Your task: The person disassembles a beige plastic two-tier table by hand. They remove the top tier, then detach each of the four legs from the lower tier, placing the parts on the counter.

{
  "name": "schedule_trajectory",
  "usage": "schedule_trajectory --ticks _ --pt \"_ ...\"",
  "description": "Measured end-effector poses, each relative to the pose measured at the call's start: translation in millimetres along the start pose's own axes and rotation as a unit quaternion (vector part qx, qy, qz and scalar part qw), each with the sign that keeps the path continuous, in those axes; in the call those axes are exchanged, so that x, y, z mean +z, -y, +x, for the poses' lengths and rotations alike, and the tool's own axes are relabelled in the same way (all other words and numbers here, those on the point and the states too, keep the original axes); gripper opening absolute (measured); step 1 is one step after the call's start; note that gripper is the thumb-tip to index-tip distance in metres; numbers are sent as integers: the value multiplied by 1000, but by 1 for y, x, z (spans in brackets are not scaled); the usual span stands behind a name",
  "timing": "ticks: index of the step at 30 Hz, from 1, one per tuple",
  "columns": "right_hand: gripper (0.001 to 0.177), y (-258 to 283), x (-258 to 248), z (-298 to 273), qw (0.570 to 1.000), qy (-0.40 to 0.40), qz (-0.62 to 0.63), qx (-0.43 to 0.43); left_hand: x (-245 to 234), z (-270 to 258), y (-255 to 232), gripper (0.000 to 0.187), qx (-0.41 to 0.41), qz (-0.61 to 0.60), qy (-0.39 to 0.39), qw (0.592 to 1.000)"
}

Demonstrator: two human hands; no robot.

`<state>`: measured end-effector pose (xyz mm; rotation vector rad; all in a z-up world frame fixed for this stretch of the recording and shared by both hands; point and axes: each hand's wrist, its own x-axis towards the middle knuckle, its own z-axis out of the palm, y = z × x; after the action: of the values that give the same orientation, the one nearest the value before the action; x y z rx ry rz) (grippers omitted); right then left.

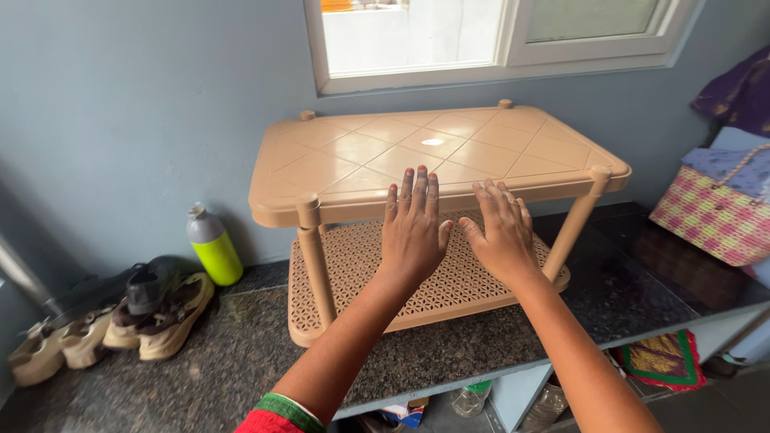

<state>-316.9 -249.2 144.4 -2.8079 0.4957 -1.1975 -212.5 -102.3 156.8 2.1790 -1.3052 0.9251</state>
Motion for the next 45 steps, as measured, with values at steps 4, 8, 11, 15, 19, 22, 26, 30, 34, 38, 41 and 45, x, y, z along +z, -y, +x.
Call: schedule_trajectory --ticks 4,8,11,15,19,22,26,30,34,38,41,45 --pt "66 -6 -5 -2 1000 2 -12 12 7 7 -2 81 21 -3 21 1000" --pt "66 -13 -12 -1 999 3 -24 26 13 17 -7 80 39 -12 17 999" --pt "66 -21 -19 1 999 9 -37 36 18 22 -15 80 45 -9 15 999" --pt "67 -33 -32 0 998 16 -43 51 21 29 -35 78 51 -20 32 998" --pt "66 -56 -50 0 998 9 -53 40 28 39 -60 79 55 -16 10 998" --pt "66 -80 -65 -5 998 9 -52 31 36 43 -86 79 49 -24 -4 998" --pt "65 -113 -83 -11 999 10 -41 17 47 51 -124 80 38 -28 12 999" --pt "65 -148 -99 -16 999 10 -31 0 60 62 -163 80 32 -24 0 999" --pt "64 -182 -103 -17 1000 1 -19 -15 77 68 -190 81 20 -15 3 1000" --pt "60 -209 -100 -18 999 8 -19 -31 92 71 -209 82 3 -9 18 1000" --pt "57 -227 -103 -18 999 11 -2 -35 98 76 -223 82 -5 -8 19 1000" --pt "57 -242 -99 -17 999 24 12 -23 105 79 -233 80 1 8 29 1000"
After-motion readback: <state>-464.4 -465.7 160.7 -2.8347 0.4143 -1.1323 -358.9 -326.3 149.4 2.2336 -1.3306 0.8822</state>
